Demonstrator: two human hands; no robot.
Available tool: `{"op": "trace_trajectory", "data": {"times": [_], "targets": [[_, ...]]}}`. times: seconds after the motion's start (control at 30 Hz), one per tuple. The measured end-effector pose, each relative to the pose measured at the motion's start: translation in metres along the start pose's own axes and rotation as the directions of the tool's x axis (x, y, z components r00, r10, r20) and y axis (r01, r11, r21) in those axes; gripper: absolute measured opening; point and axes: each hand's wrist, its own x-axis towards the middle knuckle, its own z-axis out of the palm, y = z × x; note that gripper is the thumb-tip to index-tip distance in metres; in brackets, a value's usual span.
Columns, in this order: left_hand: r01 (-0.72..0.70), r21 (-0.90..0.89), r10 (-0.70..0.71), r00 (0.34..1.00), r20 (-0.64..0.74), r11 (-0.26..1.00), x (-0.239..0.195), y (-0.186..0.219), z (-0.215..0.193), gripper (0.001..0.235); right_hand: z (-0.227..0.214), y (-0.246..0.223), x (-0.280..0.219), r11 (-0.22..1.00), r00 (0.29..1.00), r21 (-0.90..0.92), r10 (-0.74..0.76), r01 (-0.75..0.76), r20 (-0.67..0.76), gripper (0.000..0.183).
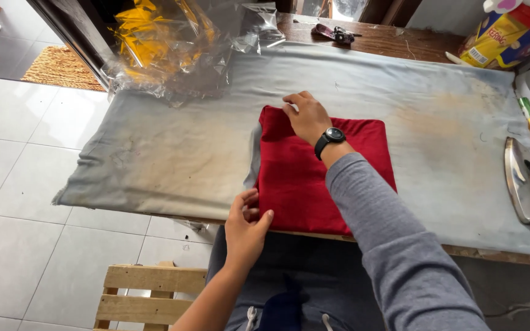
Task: The person irons a red long-sleeved shirt on a padded ironing board, smoothing the body and sleeves, then folds the shirt into a compact rectangle. The shirt is handled one at a time and ends folded on the board.
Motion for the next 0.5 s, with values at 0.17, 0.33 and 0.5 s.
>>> {"op": "trace_trajectory", "data": {"times": [0.17, 0.33, 0.5], "targets": [[-0.042, 0.068, 0.045, 0.998, -0.042, 0.997, -0.004, 0.004, -0.005, 0.038, 0.007, -0.048, 0.006, 0.993, 0.986, 0.068, 0.082, -0.092, 0.145, 0.029], [-0.057, 0.068, 0.060, 0.997, -0.045, 0.996, 0.007, -0.010, -0.011, 0.025, 0.040, -0.047, 0.019, 0.984, 0.986, 0.076, 0.160, -0.163, 0.048, 0.014], [-0.079, 0.100, 0.084, 0.995, -0.045, 0.992, 0.013, -0.014, -0.015, 0.022, 0.059, -0.023, 0.029, 0.995, 0.994, 0.095, 0.022, -0.032, 0.106, 0.025]]}}
